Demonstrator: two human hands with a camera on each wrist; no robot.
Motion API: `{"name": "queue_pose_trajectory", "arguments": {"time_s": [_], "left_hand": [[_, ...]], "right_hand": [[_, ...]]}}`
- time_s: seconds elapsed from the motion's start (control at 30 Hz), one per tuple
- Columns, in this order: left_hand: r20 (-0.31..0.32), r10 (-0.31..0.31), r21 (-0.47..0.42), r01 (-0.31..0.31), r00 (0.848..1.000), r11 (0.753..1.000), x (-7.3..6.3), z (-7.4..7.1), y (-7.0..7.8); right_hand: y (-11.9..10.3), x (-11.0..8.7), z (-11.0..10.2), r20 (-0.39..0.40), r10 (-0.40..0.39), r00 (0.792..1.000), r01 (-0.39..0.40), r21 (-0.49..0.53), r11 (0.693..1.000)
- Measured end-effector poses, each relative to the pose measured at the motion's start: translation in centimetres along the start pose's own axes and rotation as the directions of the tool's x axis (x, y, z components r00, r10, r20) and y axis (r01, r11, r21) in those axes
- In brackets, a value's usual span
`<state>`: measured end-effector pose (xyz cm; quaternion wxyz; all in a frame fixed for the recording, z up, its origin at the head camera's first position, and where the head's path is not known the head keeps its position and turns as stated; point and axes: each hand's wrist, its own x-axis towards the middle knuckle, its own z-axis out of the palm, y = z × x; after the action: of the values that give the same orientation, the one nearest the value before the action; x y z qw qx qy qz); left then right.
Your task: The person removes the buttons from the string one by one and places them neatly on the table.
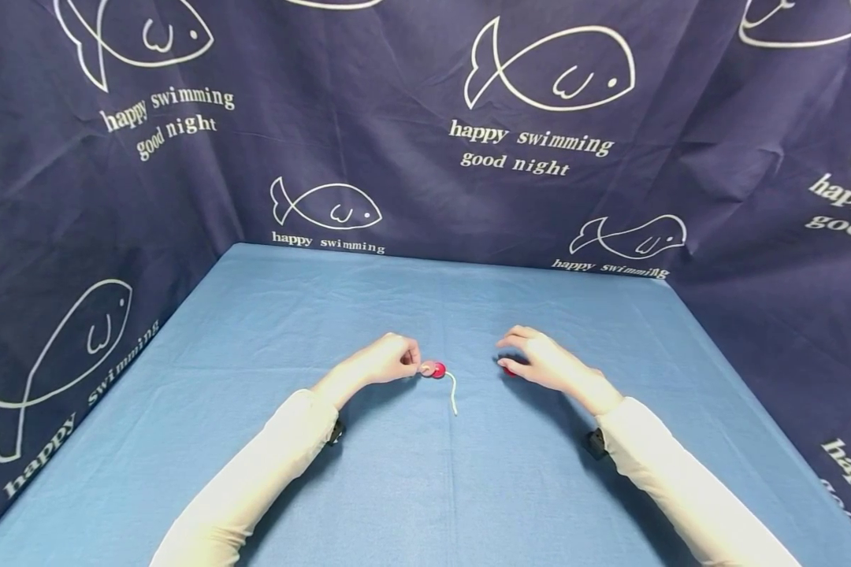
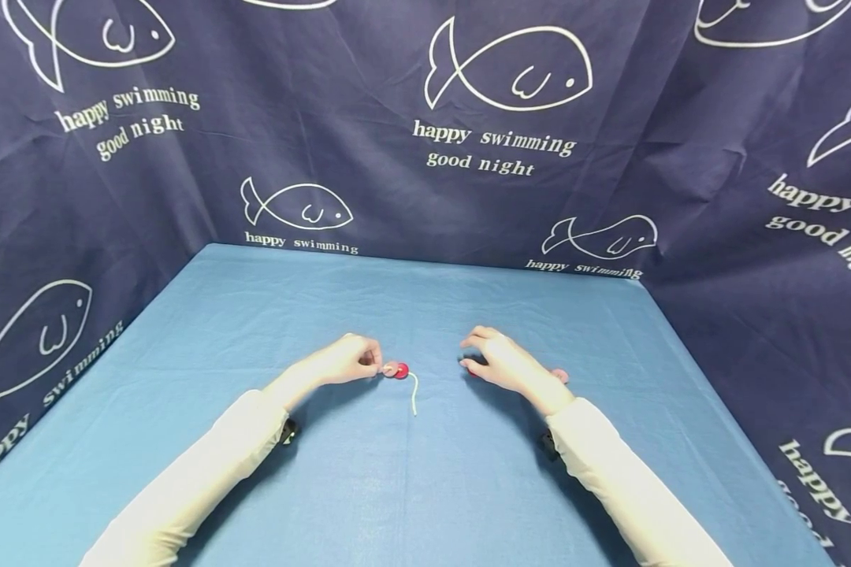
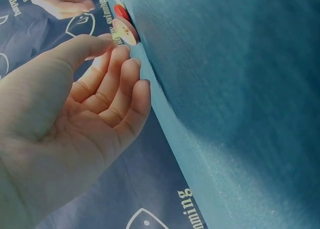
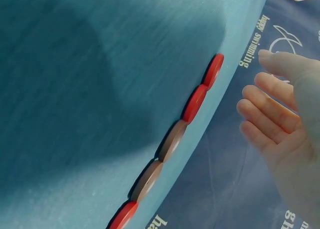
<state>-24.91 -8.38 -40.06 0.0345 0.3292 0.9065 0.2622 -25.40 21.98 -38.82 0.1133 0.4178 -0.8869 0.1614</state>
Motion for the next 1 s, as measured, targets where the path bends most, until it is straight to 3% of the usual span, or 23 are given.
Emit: {"name": "queue_pose_trajectory", "arguments": {"time_s": [1.0], "left_hand": [[0.018, -0.032, -0.008, 0.032, 0.999, 0.999, 0.0, 0.0, 0.3]], "right_hand": [[-1.5, 1.4, 1.5, 0.053, -0.016, 0.998, 0.015, 0.025, 1.0]]}}
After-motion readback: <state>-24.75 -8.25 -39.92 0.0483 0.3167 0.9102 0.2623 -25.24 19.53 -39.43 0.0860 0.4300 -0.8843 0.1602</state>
